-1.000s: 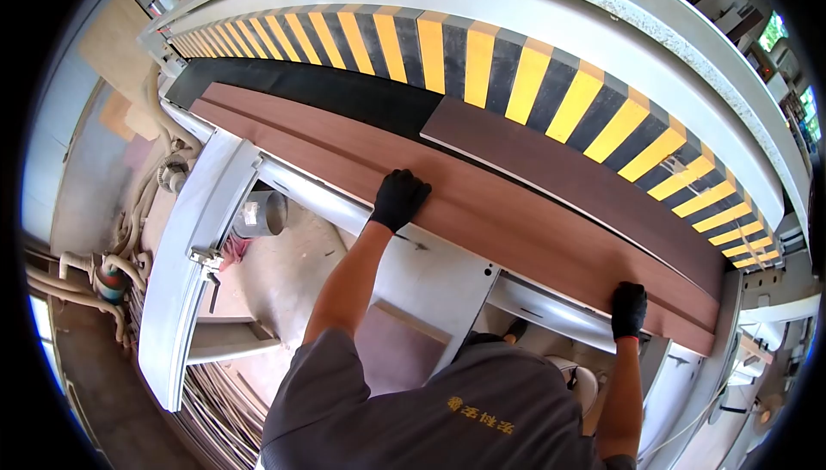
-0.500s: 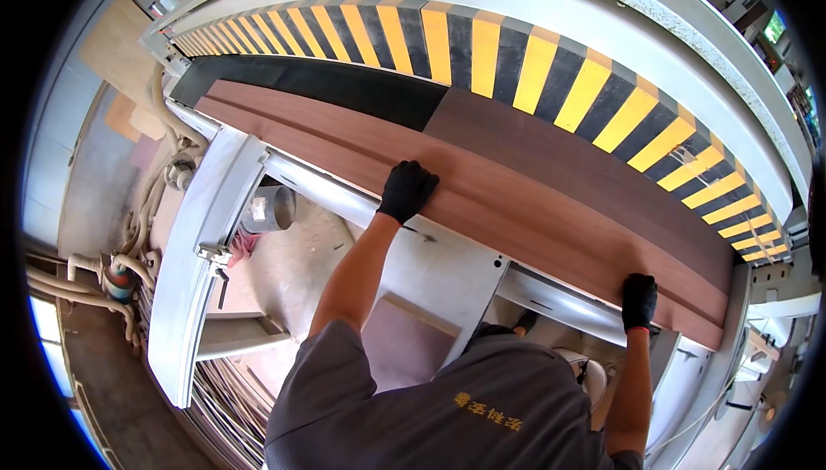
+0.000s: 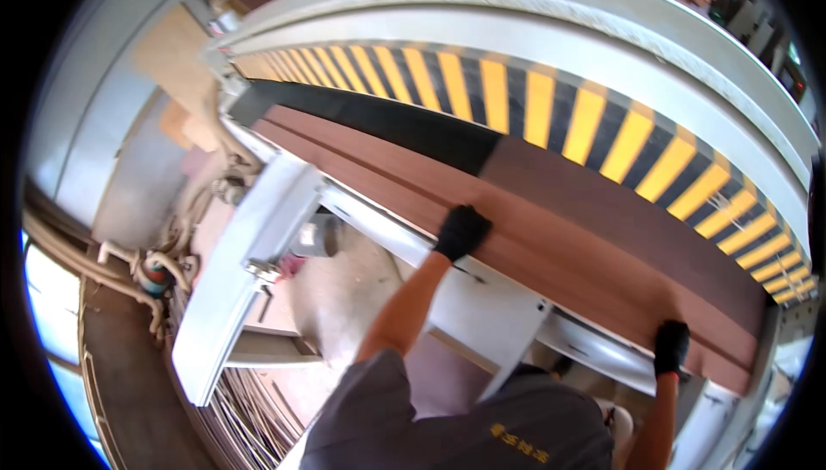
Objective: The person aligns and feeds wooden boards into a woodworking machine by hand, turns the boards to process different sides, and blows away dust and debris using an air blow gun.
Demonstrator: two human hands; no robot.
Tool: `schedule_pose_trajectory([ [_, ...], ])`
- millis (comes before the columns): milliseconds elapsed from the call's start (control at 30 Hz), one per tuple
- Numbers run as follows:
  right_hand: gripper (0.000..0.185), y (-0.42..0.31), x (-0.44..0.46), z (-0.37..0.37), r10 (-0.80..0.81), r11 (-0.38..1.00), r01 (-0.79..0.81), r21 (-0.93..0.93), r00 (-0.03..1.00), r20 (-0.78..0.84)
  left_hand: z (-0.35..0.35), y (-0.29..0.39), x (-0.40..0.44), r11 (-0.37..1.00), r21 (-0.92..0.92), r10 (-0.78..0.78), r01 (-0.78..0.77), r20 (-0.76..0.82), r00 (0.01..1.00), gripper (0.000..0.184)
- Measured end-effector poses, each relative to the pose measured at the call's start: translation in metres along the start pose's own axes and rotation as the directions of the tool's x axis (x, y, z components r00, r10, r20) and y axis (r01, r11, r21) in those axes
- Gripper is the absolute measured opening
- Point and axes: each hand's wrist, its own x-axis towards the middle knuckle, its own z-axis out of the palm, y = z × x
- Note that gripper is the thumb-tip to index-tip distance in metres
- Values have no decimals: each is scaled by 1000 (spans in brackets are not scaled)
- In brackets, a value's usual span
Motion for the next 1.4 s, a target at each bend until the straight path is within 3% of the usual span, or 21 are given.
schedule_pose_trajectory([
  [67,25,3,-1,2,5,998,-2,-67,999,38,-15,7,2,998,46,-38,33,119,992,24],
  [100,23,-14,7,-15,134,991,-135,-8,981,140,-18,5,2,997,67,-46,39,114,992,24],
  [167,20,-24,7,-23,124,990,-129,50,989,86,-18,6,4,1000,-25,-13,16,133,991,22],
  [333,19,-25,6,-24,84,996,-84,-2,995,61,-19,6,4,1000,-27,-8,11,106,994,22],
  [433,19,-15,5,-14,73,997,-72,-5,996,55,-12,5,3,994,-32,-104,108,107,989,24],
  [567,18,-6,2,-4,32,999,-32,23,999,6,-15,3,7,998,4,-59,59,144,988,28],
  [700,19,-11,6,-13,60,998,-62,29,996,63,-20,7,9,999,1,-45,45,156,987,28],
  [767,24,-10,8,-16,113,991,-123,44,976,188,-19,9,9,996,44,-78,71,185,980,28],
  [900,25,-15,11,-23,87,996,-89,2,977,192,-14,10,12,988,52,-150,143,170,974,29],
  [1000,25,-19,7,-22,87,995,-94,31,978,190,-20,3,9,988,-5,-152,157,212,965,26],
  [1067,26,-11,4,-18,-16,999,12,41,995,94,-30,-11,17,970,-152,-141,189,282,949,22],
  [1100,24,-5,2,-5,-8,993,10,116,1000,-13,-4,-45,22,995,97,-15,-20,351,936,34],
  [1133,20,13,9,10,-156,975,171,-142,981,113,30,-90,16,981,196,-40,12,136,990,29],
  [1167,19,-17,17,-20,92,993,-61,-103,938,333,14,-112,21,980,198,-66,25,206,976,27],
  [1233,21,33,-2,16,45,998,-34,-57,978,203,9,-155,-1,977,210,-74,24,232,970,23],
  [1267,18,-25,4,-39,46,998,-45,-33,999,27,16,-179,0,967,252,-41,-21,236,971,21],
  [1300,18,24,3,20,-279,830,220,-512,959,-41,22,-202,-8,940,332,3,-84,237,971,19],
  [1333,21,-25,20,-16,-242,844,237,-482,969,55,37,-246,-25,892,424,52,-156,246,968,17],
  [1367,21,-29,26,-23,-198,883,226,-412,974,109,38,-247,-32,866,472,116,-164,129,985,19],
  [1400,33,-33,30,-36,-3,992,21,-125,990,144,25,-230,-40,836,541,13,-97,157,987,21],
])
